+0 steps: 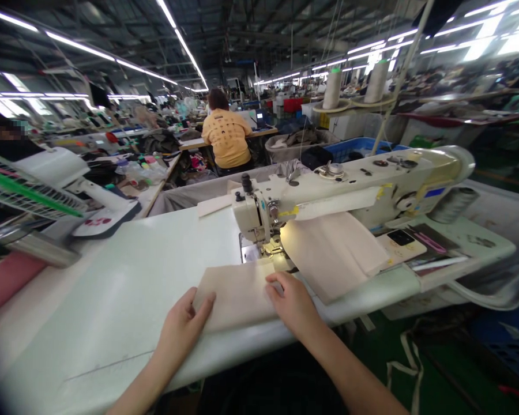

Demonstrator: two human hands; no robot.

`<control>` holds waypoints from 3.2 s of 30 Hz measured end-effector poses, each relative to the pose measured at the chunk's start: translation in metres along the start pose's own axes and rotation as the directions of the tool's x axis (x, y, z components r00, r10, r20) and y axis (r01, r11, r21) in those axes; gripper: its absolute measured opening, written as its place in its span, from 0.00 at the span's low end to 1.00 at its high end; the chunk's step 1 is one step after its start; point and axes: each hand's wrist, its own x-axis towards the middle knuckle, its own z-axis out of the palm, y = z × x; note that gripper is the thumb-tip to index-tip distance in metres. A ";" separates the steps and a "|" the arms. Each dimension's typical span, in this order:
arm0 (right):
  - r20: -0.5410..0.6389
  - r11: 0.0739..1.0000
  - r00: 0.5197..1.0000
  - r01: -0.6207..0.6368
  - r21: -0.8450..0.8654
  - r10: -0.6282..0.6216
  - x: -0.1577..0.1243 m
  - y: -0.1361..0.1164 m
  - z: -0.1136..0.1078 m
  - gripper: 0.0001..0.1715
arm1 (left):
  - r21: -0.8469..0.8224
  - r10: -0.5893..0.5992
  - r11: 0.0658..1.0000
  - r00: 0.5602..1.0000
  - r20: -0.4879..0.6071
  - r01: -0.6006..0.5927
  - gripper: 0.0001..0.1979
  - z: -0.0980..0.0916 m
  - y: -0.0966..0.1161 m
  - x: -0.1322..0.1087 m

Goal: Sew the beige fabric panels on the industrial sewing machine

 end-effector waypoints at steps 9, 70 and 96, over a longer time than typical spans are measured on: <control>0.048 0.992 0.997 0.072 -0.106 -0.067 0.010 0.003 0.004 0.09 | 0.062 0.056 0.997 0.998 -0.036 -0.054 0.17 0.000 0.004 0.003; 0.138 0.808 0.878 0.477 -0.346 -0.459 0.036 0.011 0.004 0.17 | 0.162 0.555 0.726 0.708 0.436 -0.668 0.29 0.034 0.029 0.069; 0.125 0.771 0.854 0.511 -0.379 -0.504 0.041 0.009 0.001 0.14 | -0.052 0.786 0.528 0.465 0.408 -0.848 0.19 0.029 0.022 0.099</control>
